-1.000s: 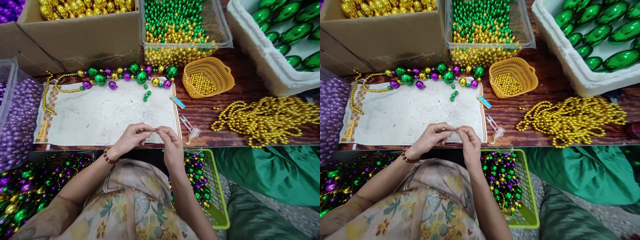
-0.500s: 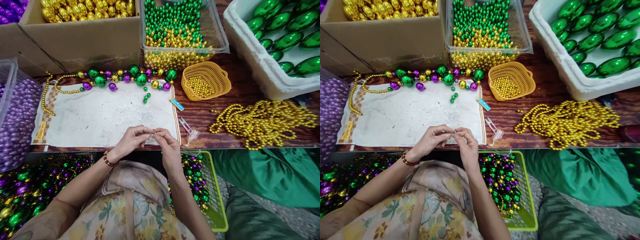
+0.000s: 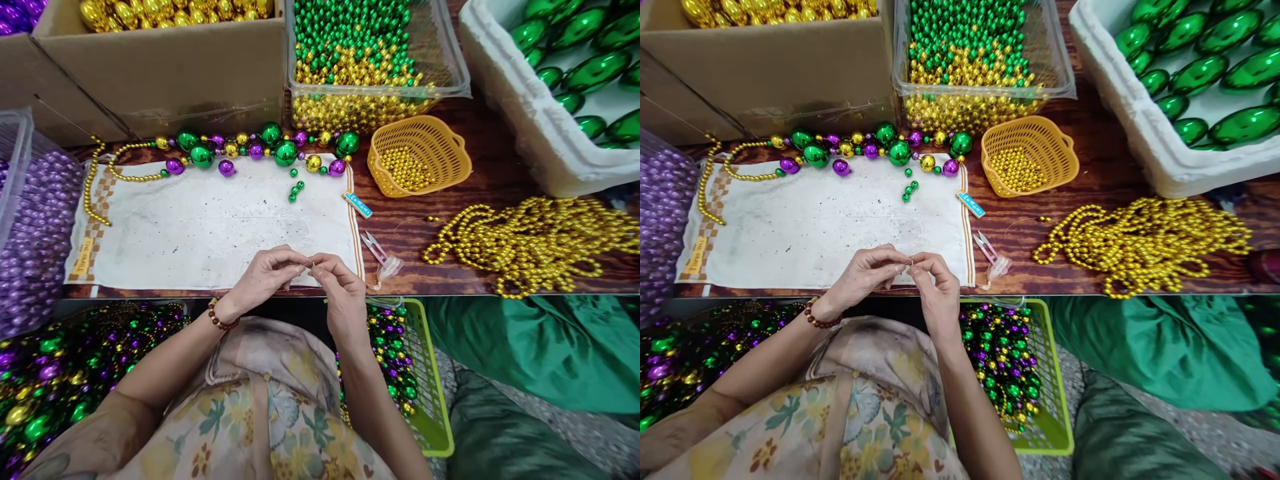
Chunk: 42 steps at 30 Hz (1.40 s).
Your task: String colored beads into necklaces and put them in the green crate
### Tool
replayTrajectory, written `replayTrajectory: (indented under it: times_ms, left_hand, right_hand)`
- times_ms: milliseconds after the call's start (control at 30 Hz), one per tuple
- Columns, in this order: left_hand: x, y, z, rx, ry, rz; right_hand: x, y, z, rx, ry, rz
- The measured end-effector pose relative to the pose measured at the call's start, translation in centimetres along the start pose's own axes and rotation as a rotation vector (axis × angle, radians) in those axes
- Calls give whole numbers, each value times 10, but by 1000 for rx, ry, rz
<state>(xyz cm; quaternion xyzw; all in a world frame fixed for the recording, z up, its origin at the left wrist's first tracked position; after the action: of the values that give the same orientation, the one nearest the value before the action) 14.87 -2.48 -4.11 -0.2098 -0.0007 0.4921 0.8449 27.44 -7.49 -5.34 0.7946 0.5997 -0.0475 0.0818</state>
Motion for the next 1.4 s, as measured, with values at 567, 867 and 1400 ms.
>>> replayTrajectory:
  times_ms: [567,867,1400]
  left_hand:
    - [0,0,2,13,-33,-25]
    - [0,0,3,51,-56,-50]
    - [-2,-2,9,218,-121,-92]
  right_hand:
    - [0,-3,-2,26,-4,-9]
    - [1,-2,1,30,-15,8]
    - [2,-2,4,22,-38,2]
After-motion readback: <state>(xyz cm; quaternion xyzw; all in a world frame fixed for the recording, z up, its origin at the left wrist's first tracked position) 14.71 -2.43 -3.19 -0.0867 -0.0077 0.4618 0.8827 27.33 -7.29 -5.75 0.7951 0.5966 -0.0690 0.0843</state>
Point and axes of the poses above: each hand's wrist, its own x-axis towards the middle knuckle, its own y-axis out of the back of the hand, z = x × y, the point moved 10 cm from there along x, towards the middle knuckle, and after that the axes turned 14 degrees about -x, right-handed, at the moved point
